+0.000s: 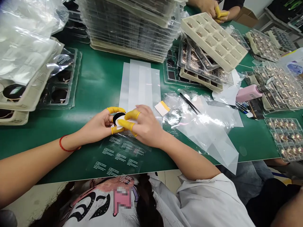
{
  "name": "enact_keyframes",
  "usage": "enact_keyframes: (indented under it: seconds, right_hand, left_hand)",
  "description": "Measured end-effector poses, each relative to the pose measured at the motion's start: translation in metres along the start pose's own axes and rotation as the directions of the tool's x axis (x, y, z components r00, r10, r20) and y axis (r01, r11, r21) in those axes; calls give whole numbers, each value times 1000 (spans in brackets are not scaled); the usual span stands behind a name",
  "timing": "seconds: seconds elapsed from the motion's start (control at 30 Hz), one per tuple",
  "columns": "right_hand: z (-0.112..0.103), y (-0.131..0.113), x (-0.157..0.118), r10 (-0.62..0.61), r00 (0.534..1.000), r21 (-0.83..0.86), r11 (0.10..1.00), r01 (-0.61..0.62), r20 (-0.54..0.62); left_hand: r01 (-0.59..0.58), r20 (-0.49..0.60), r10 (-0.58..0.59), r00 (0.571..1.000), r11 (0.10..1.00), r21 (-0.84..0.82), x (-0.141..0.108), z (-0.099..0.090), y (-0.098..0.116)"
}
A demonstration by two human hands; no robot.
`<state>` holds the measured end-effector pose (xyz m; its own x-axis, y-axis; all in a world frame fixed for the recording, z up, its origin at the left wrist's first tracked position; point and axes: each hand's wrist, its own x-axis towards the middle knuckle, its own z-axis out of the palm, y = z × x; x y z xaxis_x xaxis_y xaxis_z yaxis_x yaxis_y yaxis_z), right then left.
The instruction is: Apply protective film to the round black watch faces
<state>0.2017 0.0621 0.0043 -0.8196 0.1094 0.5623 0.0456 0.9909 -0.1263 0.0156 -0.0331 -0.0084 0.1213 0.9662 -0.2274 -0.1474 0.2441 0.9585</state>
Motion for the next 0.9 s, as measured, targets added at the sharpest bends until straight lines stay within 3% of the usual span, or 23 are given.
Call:
enact_keyframes:
  seconds: [0.1, 0.23, 0.37, 0.67, 0.9]
  right_hand:
    - [8, -13, 5, -77, 996, -130, 988, 82, 39]
    - [16, -10, 6, -55, 998, -239, 969, 56, 8]
    - [17, -1, 2, 35, 999, -221, 975, -28, 29]
    - [10, -2, -6, 109, 993, -125, 987, -102, 44]
    - [7, -11, -2, 57, 998, -174, 983, -58, -7]
  left_hand:
    - [-26, 8, 26, 1000, 996, 90, -1, -1, -2]
    - [-28, 1, 28, 1000, 994, 105, -1, 0, -2]
    - [-5, -2, 5, 1000, 996, 87, -1, 2, -1]
    - [-16, -147, 17, 989, 1000, 10, -1, 3, -3]
    - [-53, -212, 48, 976, 998, -21, -1, 1, 1]
